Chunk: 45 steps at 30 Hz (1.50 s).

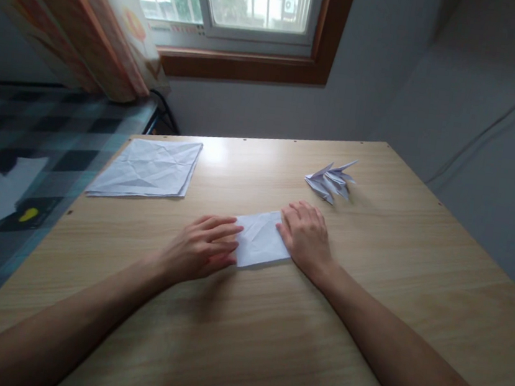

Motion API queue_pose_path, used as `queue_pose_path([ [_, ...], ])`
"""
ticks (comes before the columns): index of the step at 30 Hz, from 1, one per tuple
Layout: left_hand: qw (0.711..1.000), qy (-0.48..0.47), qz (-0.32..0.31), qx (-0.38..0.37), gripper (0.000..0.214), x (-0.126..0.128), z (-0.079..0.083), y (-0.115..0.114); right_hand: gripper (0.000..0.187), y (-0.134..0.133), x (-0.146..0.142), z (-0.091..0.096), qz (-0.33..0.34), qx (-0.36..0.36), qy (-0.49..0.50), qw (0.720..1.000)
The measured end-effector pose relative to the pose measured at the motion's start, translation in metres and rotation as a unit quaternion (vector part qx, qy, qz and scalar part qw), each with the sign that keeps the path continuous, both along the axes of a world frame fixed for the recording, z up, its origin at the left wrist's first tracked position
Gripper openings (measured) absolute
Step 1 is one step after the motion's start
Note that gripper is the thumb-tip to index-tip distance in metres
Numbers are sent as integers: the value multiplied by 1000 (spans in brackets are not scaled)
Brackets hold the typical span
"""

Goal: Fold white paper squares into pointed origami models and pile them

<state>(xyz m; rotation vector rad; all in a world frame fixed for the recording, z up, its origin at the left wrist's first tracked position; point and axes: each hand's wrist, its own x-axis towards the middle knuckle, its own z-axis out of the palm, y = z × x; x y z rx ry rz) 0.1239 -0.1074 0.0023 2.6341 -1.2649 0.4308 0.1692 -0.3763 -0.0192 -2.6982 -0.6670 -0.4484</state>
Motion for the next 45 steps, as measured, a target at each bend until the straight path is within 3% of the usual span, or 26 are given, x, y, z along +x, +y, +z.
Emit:
queue_pose_path([
  [6,999,46,-2,-12,34,0,1,-3,37,6,-8,7,88,94,-45,991],
  [10,995,101,17,-13,40,2,1,-6,51,17,-17,7,214,1,-18,977],
  [12,992,120,28,-19,42,2,2,-7,60,22,-20,5,243,-52,17,968],
  [18,989,140,51,-7,46,2,3,-9,78,20,-21,3,196,-132,72,969],
  [25,990,127,53,-6,48,1,2,-8,84,0,-16,-2,159,-147,80,973],
  [29,991,123,48,-19,62,1,3,-7,94,-9,-13,-1,180,-117,80,973],
  [33,991,114,62,-25,86,0,2,-4,103,-15,-9,3,214,-30,91,972],
  [36,991,111,69,-26,90,0,0,-3,94,-15,-7,4,221,21,94,971],
  [41,992,106,59,-24,85,1,0,-4,54,-11,-7,6,207,54,84,973],
  [45,993,92,56,-39,62,2,3,-6,38,-7,-8,7,192,76,63,977],
])
